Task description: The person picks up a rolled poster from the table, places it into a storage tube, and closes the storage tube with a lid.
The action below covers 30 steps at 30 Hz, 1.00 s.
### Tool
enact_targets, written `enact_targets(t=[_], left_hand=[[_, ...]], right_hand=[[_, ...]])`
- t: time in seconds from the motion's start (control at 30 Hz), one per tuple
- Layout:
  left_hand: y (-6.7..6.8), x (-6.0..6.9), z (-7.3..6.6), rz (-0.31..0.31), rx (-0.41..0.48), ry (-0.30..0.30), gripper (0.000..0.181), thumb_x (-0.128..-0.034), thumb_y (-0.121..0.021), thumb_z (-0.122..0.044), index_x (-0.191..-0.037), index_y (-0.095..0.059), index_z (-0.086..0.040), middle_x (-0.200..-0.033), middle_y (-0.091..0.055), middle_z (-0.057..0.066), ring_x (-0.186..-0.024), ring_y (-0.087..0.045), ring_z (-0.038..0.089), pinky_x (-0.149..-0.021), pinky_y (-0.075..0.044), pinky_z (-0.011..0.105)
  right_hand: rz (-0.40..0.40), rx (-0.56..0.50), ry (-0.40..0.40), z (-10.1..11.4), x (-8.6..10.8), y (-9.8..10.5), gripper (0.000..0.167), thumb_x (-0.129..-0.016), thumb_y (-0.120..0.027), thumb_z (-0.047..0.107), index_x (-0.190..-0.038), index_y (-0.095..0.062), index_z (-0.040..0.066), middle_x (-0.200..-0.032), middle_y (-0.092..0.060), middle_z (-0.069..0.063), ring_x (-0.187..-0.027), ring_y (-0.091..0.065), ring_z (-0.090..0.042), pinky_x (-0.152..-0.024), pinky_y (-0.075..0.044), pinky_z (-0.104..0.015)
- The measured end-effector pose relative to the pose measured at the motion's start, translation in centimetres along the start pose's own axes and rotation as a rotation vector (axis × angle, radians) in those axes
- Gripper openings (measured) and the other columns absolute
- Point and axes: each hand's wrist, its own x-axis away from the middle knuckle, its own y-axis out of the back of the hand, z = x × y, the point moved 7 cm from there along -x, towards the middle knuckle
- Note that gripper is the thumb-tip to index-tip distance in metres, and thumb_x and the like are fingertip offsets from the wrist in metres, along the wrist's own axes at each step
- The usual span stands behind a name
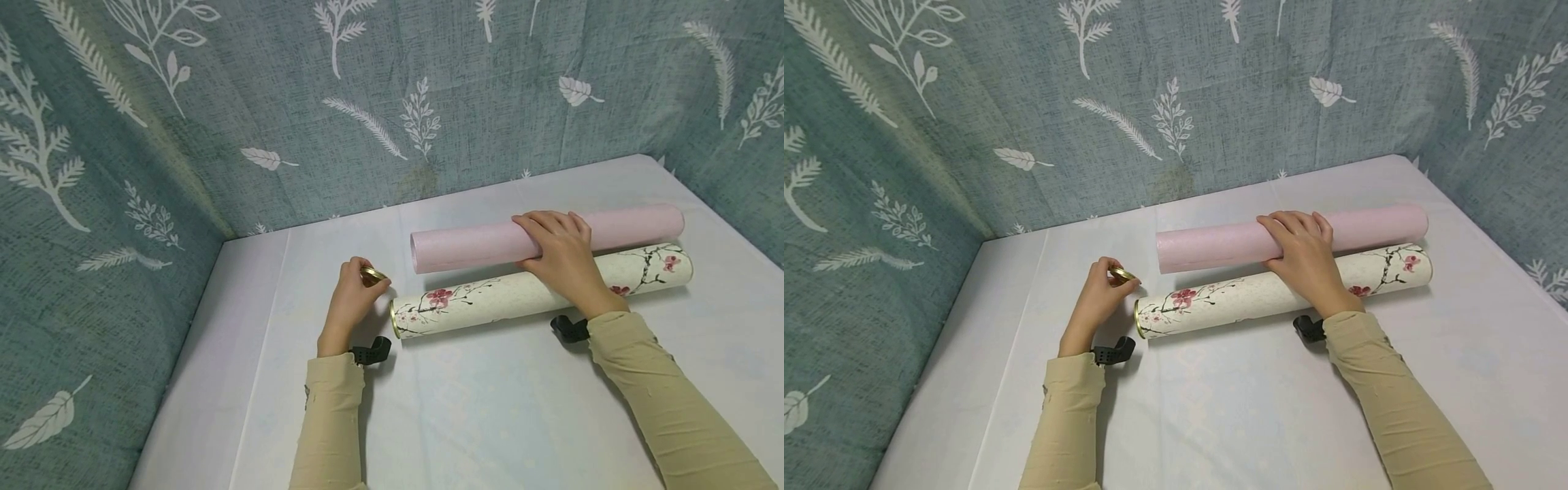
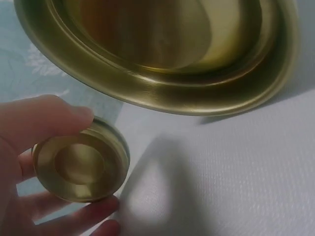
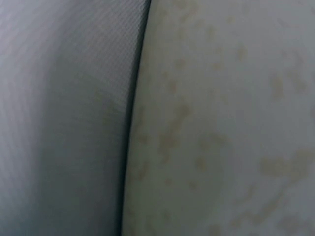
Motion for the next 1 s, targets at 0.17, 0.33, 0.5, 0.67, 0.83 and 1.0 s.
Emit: enact_targets(t=[0.17,0.33,0.5,0.67,0.83,1.0], left_hand=[[0.2,0.12,-0.15,-0.01,-0.025,0.003,0.026,-0.0808,-0.06,-0.027,-0.093,-0.046,-0.009,-0.098,-0.049,0.008,-0.09,-0.05,0.021,-0.076,-0.041,0.036],[0.3,0.24,-0.13,-0.012,-0.034,0.016,0.022,-0.0837,-0.059,-0.027,-0.091,-0.05,-0.009,-0.104,-0.055,0.008,-0.096,-0.053,0.021,-0.081,-0.042,0.037],[0.26,0.21,-0.11,-0.012,-0.039,0.008,0.023,-0.083,-0.062,-0.029,-0.09,-0.053,-0.009,-0.117,-0.054,0.007,-0.097,-0.054,0.021,-0.079,-0.042,0.036],[-0.08,0.08,-0.21,0.002,-0.087,-0.041,0.017,-0.0814,-0.064,-0.025,-0.083,-0.056,-0.009,-0.125,-0.051,0.007,-0.108,-0.049,0.023,-0.085,-0.04,0.037],[-0.25,0.14,-0.18,0.025,-0.093,-0.041,0.019,-0.0811,-0.064,-0.024,-0.077,-0.054,-0.009,-0.124,-0.051,0.008,-0.112,-0.047,0.024,-0.084,-0.039,0.036],[-0.31,0.17,-0.08,0.057,-0.096,-0.003,0.019,-0.0815,-0.061,-0.025,-0.076,-0.052,-0.009,-0.124,-0.051,0.007,-0.101,-0.05,0.021,-0.073,-0.038,0.032]], right_hand=[[0.009,-0.001,-0.002,-0.02,0.01,-0.05,0.071,-0.062,-0.081,0.015,-0.125,-0.05,0.017,-0.123,-0.049,-0.006,-0.115,-0.036,-0.031,-0.1,-0.009,-0.052],[0.022,-0.001,-0.01,-0.09,0.04,-0.17,0.071,-0.063,-0.081,0.016,-0.126,-0.049,0.018,-0.123,-0.048,-0.006,-0.116,-0.035,-0.031,-0.1,-0.008,-0.051],[0.027,-0.006,-0.015,-0.1,-0.01,-0.21,0.071,-0.063,-0.08,0.015,-0.127,-0.049,0.018,-0.123,-0.048,-0.006,-0.116,-0.035,-0.031,-0.1,-0.008,-0.051],[0.022,-0.008,-0.015,-0.06,0.0,-0.18,0.071,-0.062,-0.081,0.016,-0.126,-0.05,0.017,-0.123,-0.048,-0.006,-0.116,-0.035,-0.031,-0.1,-0.008,-0.051],[0.019,-0.007,-0.015,-0.02,-0.01,-0.18,0.071,-0.062,-0.081,0.016,-0.125,-0.05,0.016,-0.123,-0.048,-0.005,-0.115,-0.035,-0.031,-0.1,-0.008,-0.051],[0.019,-0.005,-0.018,-0.08,0.03,-0.18,0.071,-0.062,-0.081,0.016,-0.125,-0.05,0.017,-0.123,-0.048,-0.006,-0.116,-0.035,-0.031,-0.1,-0.008,-0.051]])
